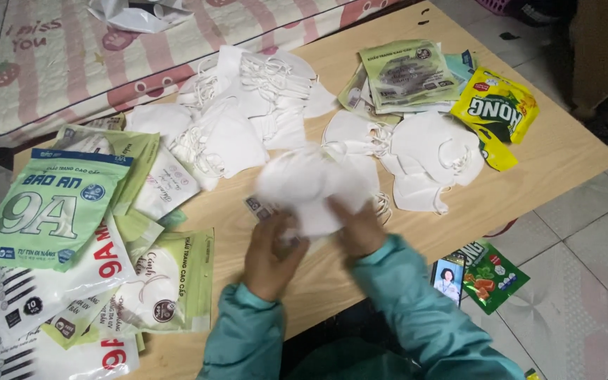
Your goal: The person organizes loose face masks on a table by hand and places them into plastic packaging.
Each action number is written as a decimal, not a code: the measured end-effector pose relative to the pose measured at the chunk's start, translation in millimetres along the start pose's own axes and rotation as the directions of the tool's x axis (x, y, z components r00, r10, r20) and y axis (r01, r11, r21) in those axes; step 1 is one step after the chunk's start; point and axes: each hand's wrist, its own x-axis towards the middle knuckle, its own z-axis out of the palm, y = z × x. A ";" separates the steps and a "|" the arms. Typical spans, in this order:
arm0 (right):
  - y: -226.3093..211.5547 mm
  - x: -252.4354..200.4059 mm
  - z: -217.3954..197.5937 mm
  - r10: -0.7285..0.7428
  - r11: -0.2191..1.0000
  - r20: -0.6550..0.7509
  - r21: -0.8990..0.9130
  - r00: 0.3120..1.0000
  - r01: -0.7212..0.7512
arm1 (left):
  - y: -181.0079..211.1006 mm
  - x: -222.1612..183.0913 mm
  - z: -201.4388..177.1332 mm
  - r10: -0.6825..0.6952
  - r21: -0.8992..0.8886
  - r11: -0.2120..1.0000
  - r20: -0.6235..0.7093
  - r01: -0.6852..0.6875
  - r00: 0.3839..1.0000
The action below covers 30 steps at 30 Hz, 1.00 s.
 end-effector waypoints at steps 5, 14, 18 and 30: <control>60.4 103.8 -118.8 -0.138 0.975 -0.352 0.117 0.926 0.190 | -10.6 -5.8 16.5 0.117 0.389 0.874 0.413 -0.292 0.903; 71.5 130.9 -135.2 -0.070 0.937 -0.424 0.284 0.903 0.206 | -63.5 -10.5 -9.2 0.016 0.709 0.589 0.468 -0.387 0.883; 72.2 127.8 -135.9 -0.069 0.942 -0.411 0.274 0.909 0.195 | -81.1 -10.6 -40.1 -0.071 0.829 0.452 0.403 -0.330 0.912; 78.0 125.3 -135.6 -0.103 0.936 -0.418 0.267 0.903 0.231 | 22.3 -16.2 65.3 0.188 0.564 0.731 0.373 -0.383 0.909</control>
